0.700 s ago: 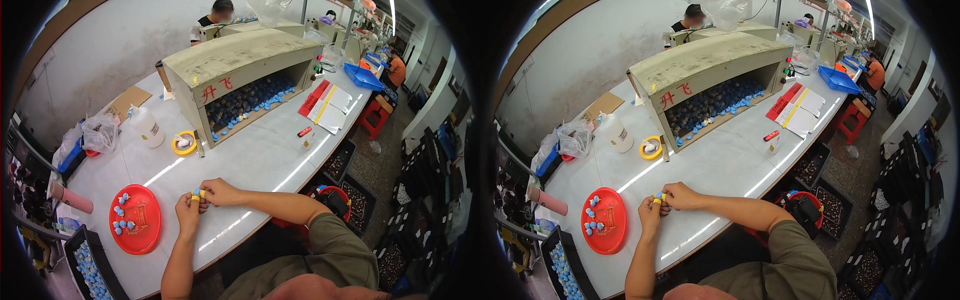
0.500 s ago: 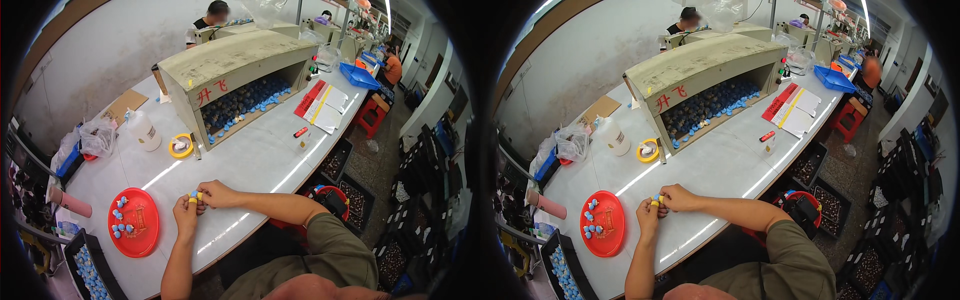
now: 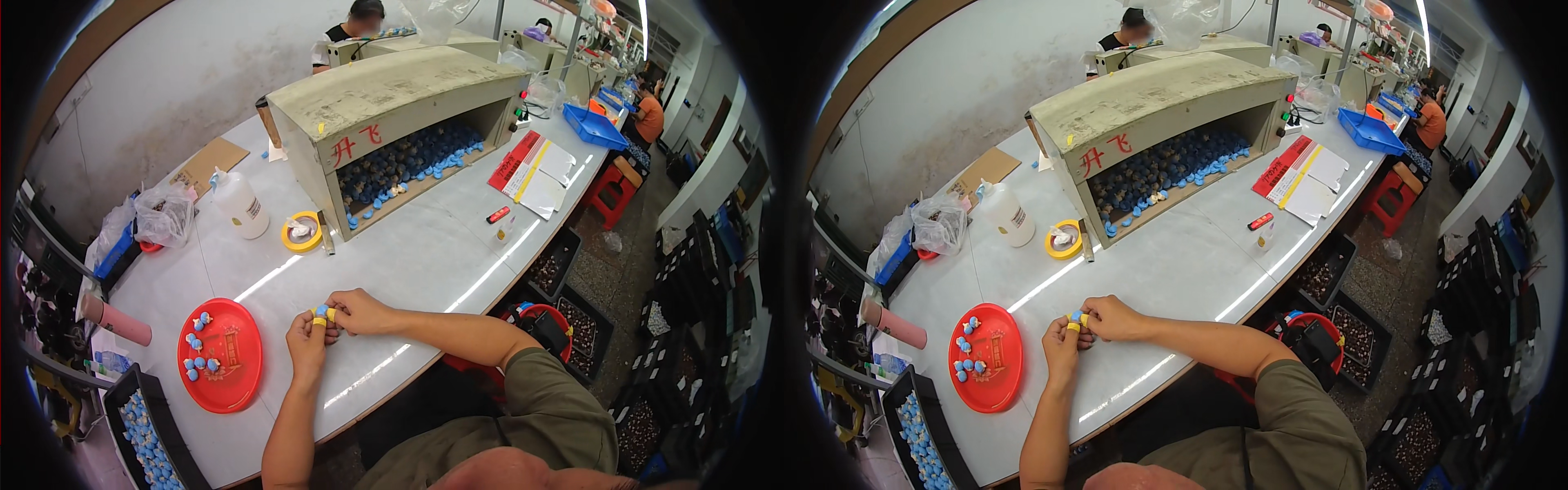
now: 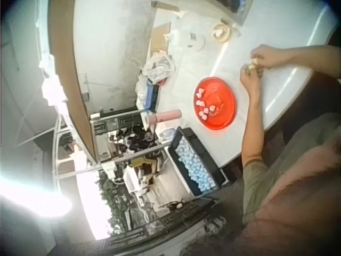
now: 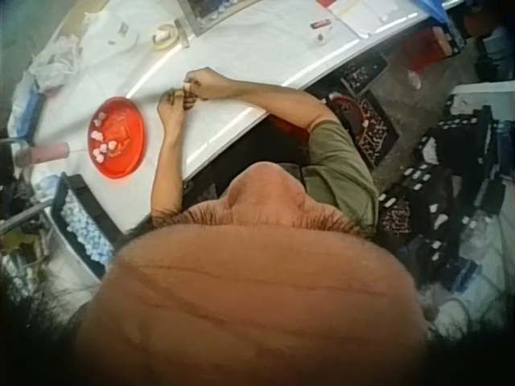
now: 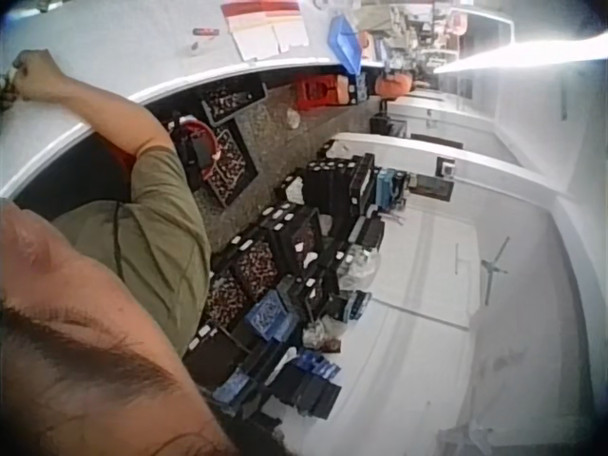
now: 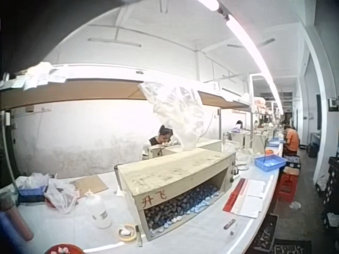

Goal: The person repeatedly picks small blue and yellow components from a wooden box, applies glue from a small bottle to the yellow pieces, and presses them together to form small decorative items. The finished items are placed on a red plate on the table.

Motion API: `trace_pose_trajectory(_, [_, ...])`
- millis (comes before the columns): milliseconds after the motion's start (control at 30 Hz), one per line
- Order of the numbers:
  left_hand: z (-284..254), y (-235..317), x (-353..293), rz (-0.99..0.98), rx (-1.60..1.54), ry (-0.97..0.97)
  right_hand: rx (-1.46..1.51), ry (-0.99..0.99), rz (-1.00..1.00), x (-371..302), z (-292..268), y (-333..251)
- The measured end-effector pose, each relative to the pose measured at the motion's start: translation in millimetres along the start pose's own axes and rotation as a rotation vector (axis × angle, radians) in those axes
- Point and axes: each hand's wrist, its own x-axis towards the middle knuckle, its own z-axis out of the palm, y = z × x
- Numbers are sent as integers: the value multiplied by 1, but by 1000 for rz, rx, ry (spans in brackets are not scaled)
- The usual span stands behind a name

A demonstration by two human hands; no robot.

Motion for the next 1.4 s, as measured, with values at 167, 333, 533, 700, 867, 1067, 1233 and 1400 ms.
trace_pose_trajectory(167, [-2,0,0,13,-11,7,-52,17,-15,-3,1,-7])
trace_pose_trajectory(333, [-1,-2,0,60,15,13,-177,77,-147,1,0,5])
trace_pose_trajectory(533, [6,2,-2,2,-212,-36,-234,173,-207,-3,2,6])
trace_pose_trajectory(700, [-7,-8,-2,-35,-193,0,-405,173,-394,-3,10,1])
trace_pose_trajectory(867, [-27,24,1,-8,-195,122,-365,260,-353,0,2,11])
trace_pose_trajectory(1067, [-124,48,-16,317,682,343,-258,488,-307,6,-10,10])
trace_pose_trajectory(1233, [-171,60,-54,35,1403,534,-120,663,-58,25,-54,15])
trace_pose_trajectory(1400, [-160,64,-68,406,1335,753,-495,753,-14,41,-106,6])
